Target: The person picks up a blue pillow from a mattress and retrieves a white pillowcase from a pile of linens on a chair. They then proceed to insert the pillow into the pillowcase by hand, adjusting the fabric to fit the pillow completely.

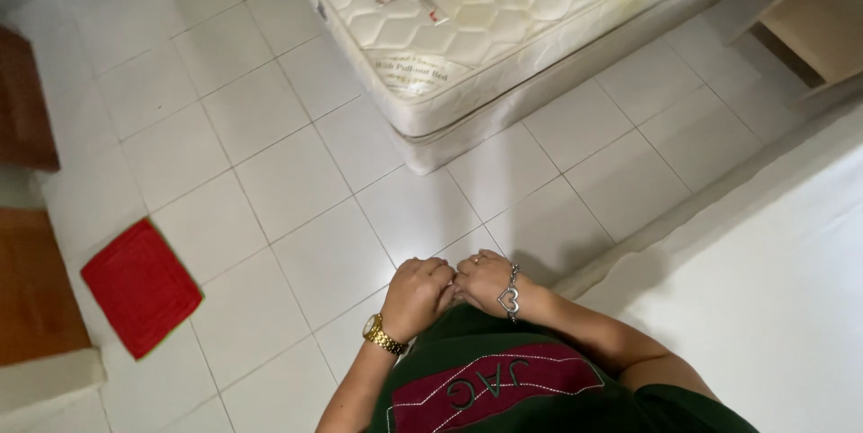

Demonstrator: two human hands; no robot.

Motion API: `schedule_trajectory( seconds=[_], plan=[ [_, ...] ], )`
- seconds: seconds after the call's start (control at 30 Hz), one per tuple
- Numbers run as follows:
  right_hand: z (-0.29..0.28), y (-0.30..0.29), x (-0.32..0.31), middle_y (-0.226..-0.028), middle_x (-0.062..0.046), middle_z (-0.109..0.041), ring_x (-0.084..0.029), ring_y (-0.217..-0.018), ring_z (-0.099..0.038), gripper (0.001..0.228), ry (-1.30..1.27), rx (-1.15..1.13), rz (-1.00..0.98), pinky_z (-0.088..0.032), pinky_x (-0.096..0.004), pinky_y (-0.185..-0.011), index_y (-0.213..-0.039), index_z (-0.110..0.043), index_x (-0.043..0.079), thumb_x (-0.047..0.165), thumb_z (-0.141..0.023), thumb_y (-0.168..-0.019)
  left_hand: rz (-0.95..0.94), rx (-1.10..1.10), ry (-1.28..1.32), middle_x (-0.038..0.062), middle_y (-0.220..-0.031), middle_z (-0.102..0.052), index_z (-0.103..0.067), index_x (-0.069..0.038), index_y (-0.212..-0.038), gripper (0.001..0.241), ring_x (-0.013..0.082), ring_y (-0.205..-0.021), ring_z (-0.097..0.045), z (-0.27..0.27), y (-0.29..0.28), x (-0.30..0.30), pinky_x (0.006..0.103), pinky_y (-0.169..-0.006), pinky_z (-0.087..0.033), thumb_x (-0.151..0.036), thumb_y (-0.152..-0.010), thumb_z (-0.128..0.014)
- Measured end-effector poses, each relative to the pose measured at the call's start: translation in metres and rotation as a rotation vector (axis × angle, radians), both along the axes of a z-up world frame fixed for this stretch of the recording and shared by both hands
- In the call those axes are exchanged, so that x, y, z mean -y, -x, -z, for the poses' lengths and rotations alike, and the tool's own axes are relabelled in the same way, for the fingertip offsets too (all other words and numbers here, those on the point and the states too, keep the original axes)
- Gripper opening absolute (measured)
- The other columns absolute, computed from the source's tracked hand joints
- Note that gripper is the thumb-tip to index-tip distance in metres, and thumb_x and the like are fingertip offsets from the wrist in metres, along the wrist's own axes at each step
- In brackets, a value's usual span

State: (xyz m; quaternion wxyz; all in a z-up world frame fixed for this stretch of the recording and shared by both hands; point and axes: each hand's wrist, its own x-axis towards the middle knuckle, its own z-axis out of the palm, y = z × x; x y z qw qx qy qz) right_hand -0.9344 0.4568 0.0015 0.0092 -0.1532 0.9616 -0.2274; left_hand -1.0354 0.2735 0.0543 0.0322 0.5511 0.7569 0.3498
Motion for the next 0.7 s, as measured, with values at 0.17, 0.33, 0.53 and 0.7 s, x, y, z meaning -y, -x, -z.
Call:
schedule_trajectory(
  seconds=[0.17, 0.33, 0.53, 0.7],
  plan=[
    [0.002, 0.020, -0.030, -0.091, -0.012, -0.065, -0.032, -0.091, -0.065, 0.012, -0.004, 0.046, 0.108, -0.049, -0.045, -0.089, -0.089, -0.070, 0.008, 0.019, -0.069, -0.087, 0.104, 0.146, 0.116, 0.011, -0.086, -0.071, -0.070, -0.005, -0.088, 0.015, 0.0334, -0.079, -0.066, 0.020, 0.042, -0.029, 0.0437, -0.073, -0.051, -0.015, -0.082, -0.078],
    [0.024, 0.056, -0.066, -0.091, -0.012, -0.065, -0.033, -0.090, -0.065, 0.013, -0.031, 0.066, 0.258, -0.049, -0.044, -0.089, -0.090, -0.068, 0.007, 0.020, -0.069, -0.089, 0.234, 0.103, 0.172, 0.011, -0.085, -0.071, -0.070, -0.006, -0.089, 0.014, 0.0341, -0.078, -0.066, 0.034, 0.117, -0.071, 0.0446, -0.072, -0.052, -0.015, -0.082, -0.077],
    [0.035, 0.132, -0.097, -0.093, -0.011, -0.067, -0.032, -0.091, -0.066, 0.010, -0.088, 0.041, 0.440, -0.049, -0.045, -0.087, -0.090, -0.068, 0.010, 0.018, -0.066, -0.086, 0.402, 0.008, 0.053, 0.012, -0.093, -0.072, -0.068, -0.004, -0.089, 0.016, 0.0342, -0.079, -0.066, 0.011, 0.216, -0.142, 0.0444, -0.072, -0.051, -0.015, -0.080, -0.075],
    [0.061, 0.163, -0.120, -0.099, -0.010, -0.069, -0.028, -0.092, -0.068, 0.011, -0.334, -0.297, 0.568, -0.052, -0.046, -0.089, -0.092, -0.068, 0.013, 0.018, -0.067, -0.082, 0.491, -0.021, 0.071, 0.011, -0.087, -0.071, -0.068, -0.006, -0.084, 0.013, 0.0335, -0.077, -0.065, 0.024, 0.275, -0.199, 0.0438, -0.073, -0.050, -0.017, -0.082, -0.076]
  ],
)
